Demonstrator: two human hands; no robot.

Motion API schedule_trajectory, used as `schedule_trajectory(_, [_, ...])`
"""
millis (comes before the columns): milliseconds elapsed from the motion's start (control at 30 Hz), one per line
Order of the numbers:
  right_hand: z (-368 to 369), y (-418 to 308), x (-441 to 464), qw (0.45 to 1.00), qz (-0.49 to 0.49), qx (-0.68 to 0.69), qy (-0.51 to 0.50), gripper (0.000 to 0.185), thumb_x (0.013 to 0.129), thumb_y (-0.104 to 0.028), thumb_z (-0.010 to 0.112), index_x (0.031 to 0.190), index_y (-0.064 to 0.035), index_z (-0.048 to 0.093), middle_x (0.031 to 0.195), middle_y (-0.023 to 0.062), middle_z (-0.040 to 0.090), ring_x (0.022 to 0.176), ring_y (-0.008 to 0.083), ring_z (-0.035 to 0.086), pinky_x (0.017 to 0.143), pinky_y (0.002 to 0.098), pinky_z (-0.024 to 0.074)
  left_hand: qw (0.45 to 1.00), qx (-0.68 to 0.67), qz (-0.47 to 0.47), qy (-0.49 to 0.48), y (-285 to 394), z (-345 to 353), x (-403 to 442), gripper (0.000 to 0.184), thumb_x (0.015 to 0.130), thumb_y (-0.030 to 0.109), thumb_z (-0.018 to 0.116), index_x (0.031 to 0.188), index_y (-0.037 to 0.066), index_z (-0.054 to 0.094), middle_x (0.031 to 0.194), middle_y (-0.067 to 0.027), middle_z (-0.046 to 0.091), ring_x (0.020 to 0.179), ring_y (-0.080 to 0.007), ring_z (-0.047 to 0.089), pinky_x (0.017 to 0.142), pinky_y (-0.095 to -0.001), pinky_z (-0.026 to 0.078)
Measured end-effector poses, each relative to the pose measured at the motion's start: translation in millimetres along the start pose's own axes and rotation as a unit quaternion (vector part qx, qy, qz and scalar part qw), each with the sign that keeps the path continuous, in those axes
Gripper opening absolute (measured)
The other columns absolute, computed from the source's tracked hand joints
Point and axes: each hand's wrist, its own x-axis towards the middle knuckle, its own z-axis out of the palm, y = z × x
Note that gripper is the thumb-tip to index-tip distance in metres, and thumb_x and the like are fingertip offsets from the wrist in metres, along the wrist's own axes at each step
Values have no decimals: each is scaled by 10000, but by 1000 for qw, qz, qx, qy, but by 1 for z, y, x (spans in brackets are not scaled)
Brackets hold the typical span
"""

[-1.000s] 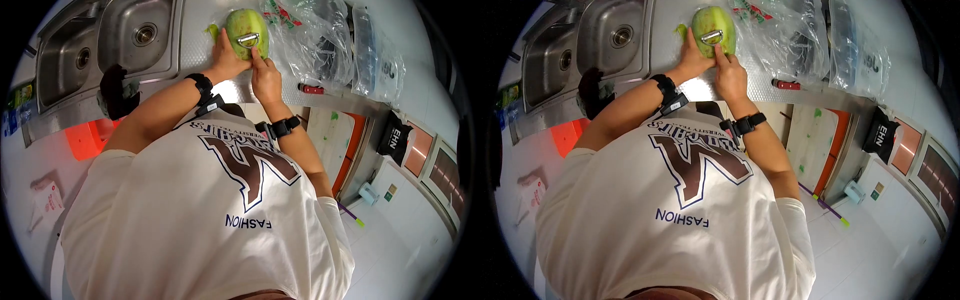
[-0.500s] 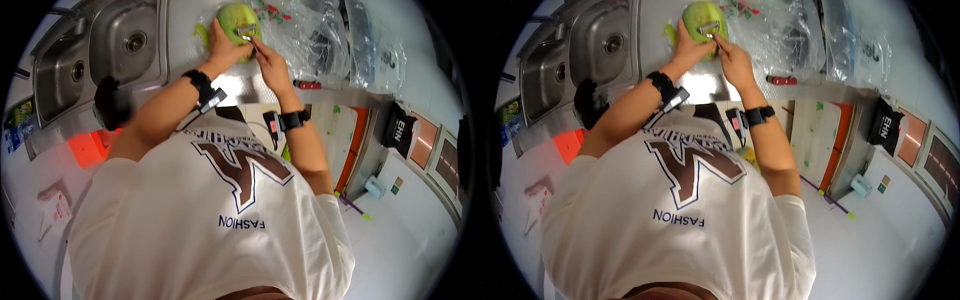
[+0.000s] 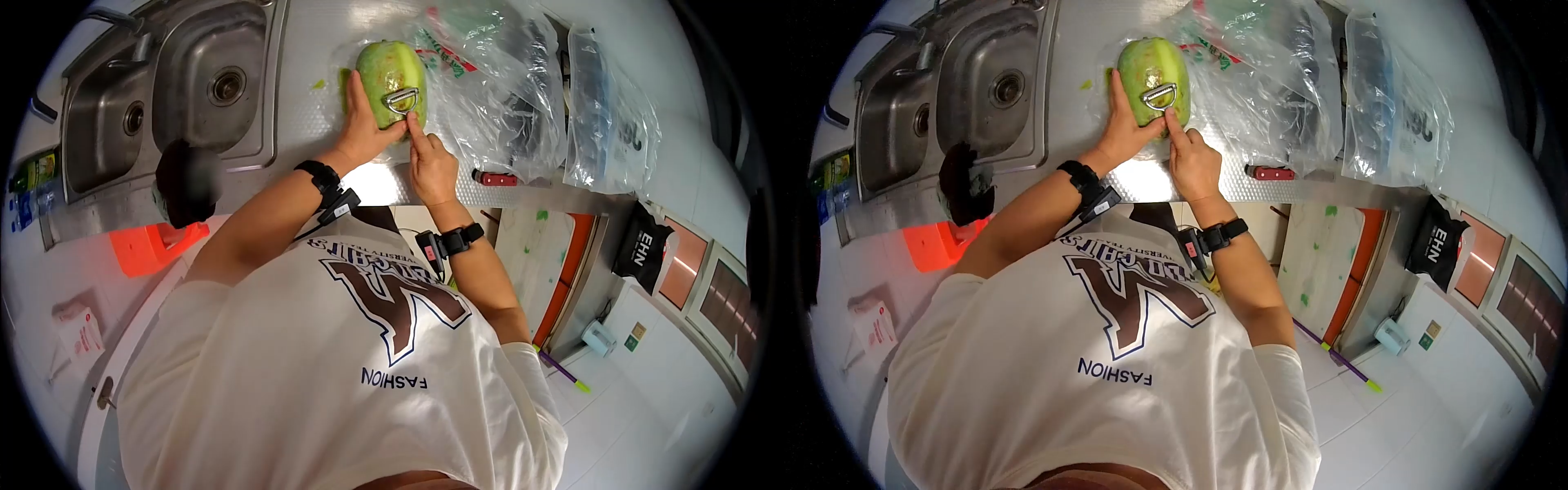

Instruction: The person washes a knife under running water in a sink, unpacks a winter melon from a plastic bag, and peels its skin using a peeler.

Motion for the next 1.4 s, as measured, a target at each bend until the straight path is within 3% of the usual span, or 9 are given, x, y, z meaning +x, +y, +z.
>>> schedule_trajectory(300, [5, -2, 26, 997, -59, -5, 47, 537, 828, -84, 642, 1353, -174, 568, 730, 112, 602, 552, 287, 614, 485, 394, 507, 999, 3, -33, -33, -5, -4, 2, 1293, 717, 260, 827, 1457, -76, -180, 1523, -367, -21, 1439, -484, 26, 1187, -477, 105])
schedule_trajectory(500, [3, -9, 45, 996, -67, -33, 43, 539, 826, -104, 636, 1356, -172, 563, 746, 123, 615, 547, 293, 623, 489, 401, 517, 993, -87, -73, -25, -13, -3, 14, 1301, 716, 271, 831, 1457, -77, -181, 1527, -350, 2, 1443, -463, 46, 1188, -473, 103])
schedule_trajectory(633, [4, -11, 47, 998, -38, -49, 16, 552, 838, -107, 644, 1372, -210, 548, 806, 141, 648, 586, 334, 632, 528, 446, 520, 994, -75, -78, -23, -14, -3, 18, 1305, 717, 285, 835, 1458, -79, -176, 1524, -348, 11, 1442, -460, 61, 1189, -474, 103])
schedule_trajectory(833, [9, -30, 103, 995, -6, -95, 11, 430, 886, -157, 522, 1311, -180, 589, 784, 175, 653, 639, 370, 656, 560, 489, 516, 995, -29, -79, -55, -11, -5, 16, 1328, 717, 315, 841, 1458, -72, -191, 1538, -326, 3, 1449, -449, 49, 1193, -470, 97])
schedule_trajectory(900, [7, -32, 118, 997, -8, -80, 4, 423, 888, -159, 516, 1303, -179, 597, 784, 180, 659, 655, 367, 662, 579, 485, 521, 996, -19, -81, -35, -8, -8, 26, 1256, 782, 148, 785, 1446, -43, -264, 1525, -228, 253, 1396, -306, 320, 1138, -363, 282])
schedule_trajectory(1167, [-32, -47, 122, 983, 24, -115, -138, 469, 875, -142, 489, 1337, -151, 564, 856, 187, 690, 797, 357, 688, 694, 466, 540, 994, 56, -89, -24, 3, -4, 17, 1321, 725, 187, 836, 1457, -37, -240, 1526, -246, 229, 1413, -322, 283, 1152, -379, 254])
schedule_trajectory(1233, [-32, -41, 110, 988, 7, -100, -115, 437, 883, -143, 498, 1311, -135, 586, 832, 201, 683, 730, 370, 674, 655, 471, 533, 994, -19, -92, -49, 2, -7, 7, 1373, 657, 297, 874, 1459, -75, -177, 1535, -322, 25, 1449, -438, 68, 1187, -450, 137])
schedule_trajectory(1333, [-42, -44, 80, 992, 2, -81, -99, 413, 891, -135, 507, 1292, -117, 603, 796, 216, 671, 667, 387, 658, 618, 481, 524, 999, -34, -18, -37, 8, -13, -15, 1360, 635, 275, 871, 1454, -99, -148, 1525, -328, 54, 1439, -447, 100, 1182, -455, 152])
schedule_trajectory(1400, [-41, -43, 74, 991, 14, -79, -105, 419, 889, -126, 507, 1298, -116, 597, 785, 217, 667, 671, 392, 655, 619, 484, 522, 999, 12, -38, -29, 16, -15, -19, 1326, 639, 282, 862, 1456, -121, -101, 1518, -330, 104, 1430, -454, 137, 1178, -459, 169])
